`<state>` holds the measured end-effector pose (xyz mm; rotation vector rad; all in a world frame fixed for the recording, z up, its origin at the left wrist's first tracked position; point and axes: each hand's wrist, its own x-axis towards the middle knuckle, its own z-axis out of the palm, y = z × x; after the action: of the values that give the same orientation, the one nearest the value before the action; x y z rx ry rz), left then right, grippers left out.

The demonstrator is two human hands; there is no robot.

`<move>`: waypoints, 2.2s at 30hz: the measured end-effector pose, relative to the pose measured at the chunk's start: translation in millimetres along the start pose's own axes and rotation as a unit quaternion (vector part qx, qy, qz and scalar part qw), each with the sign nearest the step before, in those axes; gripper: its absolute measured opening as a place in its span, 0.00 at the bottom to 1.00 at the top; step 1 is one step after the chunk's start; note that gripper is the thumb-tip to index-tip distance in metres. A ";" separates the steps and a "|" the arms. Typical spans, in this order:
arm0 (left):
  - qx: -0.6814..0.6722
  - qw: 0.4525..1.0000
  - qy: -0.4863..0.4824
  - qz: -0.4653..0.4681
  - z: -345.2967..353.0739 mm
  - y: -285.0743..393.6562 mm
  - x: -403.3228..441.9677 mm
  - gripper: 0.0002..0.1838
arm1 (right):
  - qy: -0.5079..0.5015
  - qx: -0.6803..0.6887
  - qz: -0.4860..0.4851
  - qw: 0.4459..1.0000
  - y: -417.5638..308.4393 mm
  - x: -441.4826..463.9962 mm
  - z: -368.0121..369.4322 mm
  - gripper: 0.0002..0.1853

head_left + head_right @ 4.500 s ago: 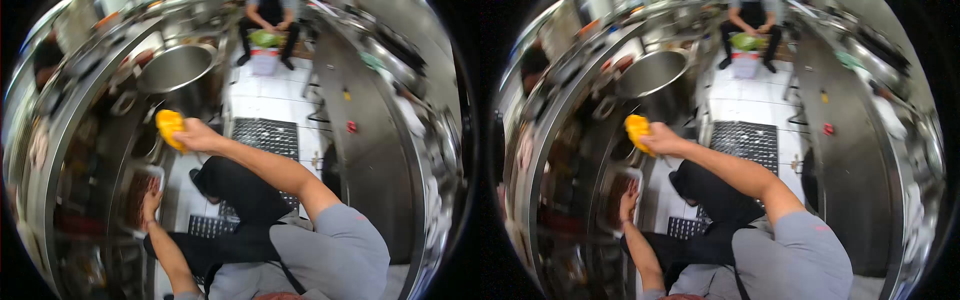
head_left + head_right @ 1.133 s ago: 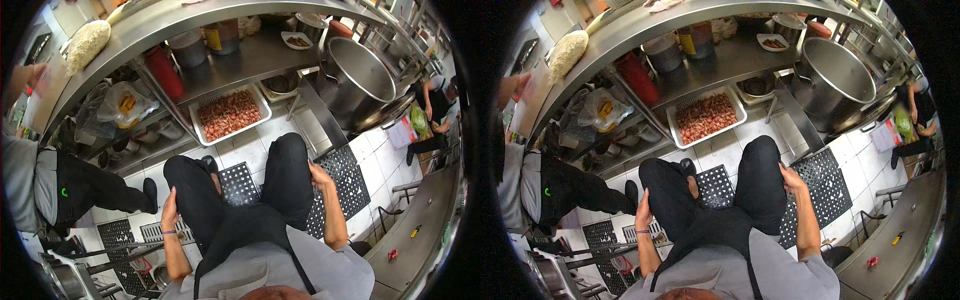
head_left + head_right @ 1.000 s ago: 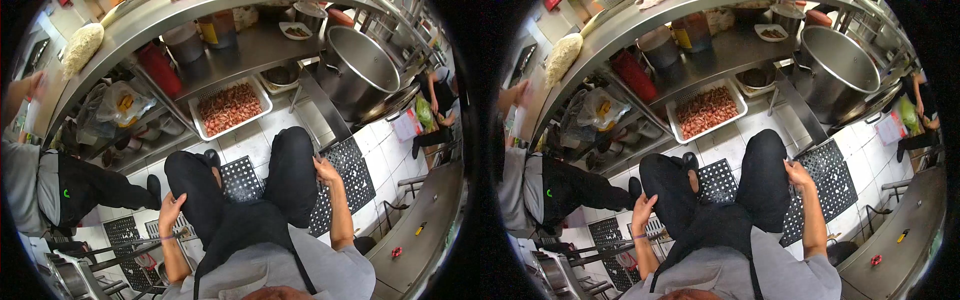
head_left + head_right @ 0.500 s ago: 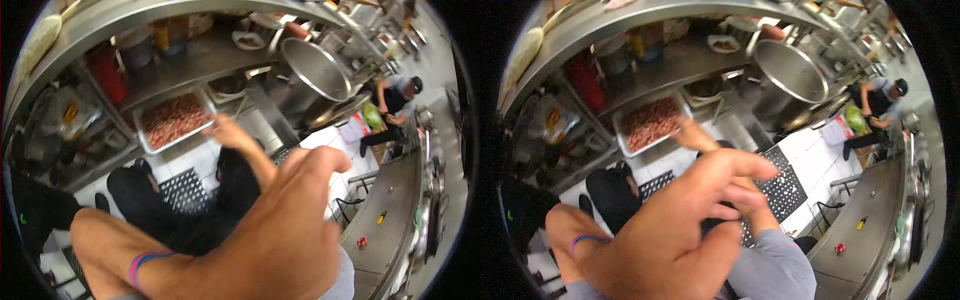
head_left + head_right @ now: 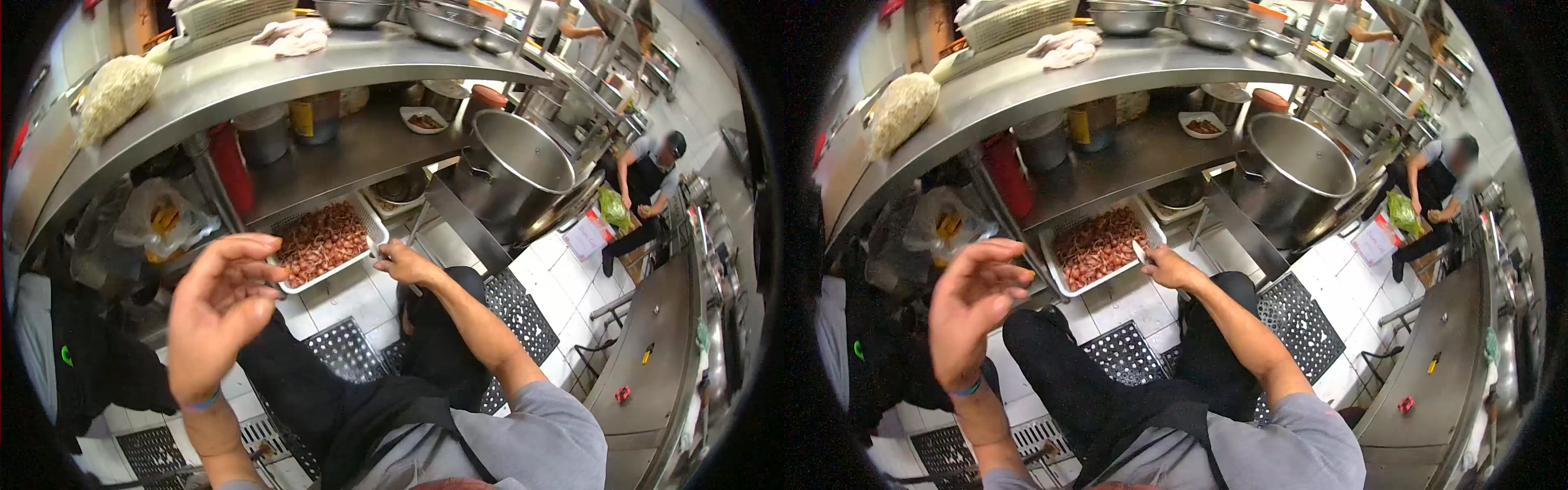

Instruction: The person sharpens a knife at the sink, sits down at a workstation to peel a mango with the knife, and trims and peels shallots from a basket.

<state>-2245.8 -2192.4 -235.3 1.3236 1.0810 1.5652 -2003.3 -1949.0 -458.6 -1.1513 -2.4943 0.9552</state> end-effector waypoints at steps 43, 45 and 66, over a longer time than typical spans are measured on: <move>0.618 0.765 0.022 -0.177 38.5 -491.9 186.6 0.17 | 0.087 -0.063 0.103 0.989 117.7 52.0 -62.2 0.15; 0.551 0.826 0.004 -0.119 19.7 -493.7 194.7 0.19 | 0.094 -0.053 0.091 0.990 116.4 55.2 -58.7 0.16; -0.113 0.963 0.087 -0.229 -8.1 -326.1 186.0 0.15 | 0.295 -0.026 -0.165 0.941 128.3 100.3 -15.1 0.15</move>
<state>-2262.5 -1915.5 -488.4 0.7272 1.1751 1.4166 -1986.7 -1805.9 -536.1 -0.8289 -2.1212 0.3786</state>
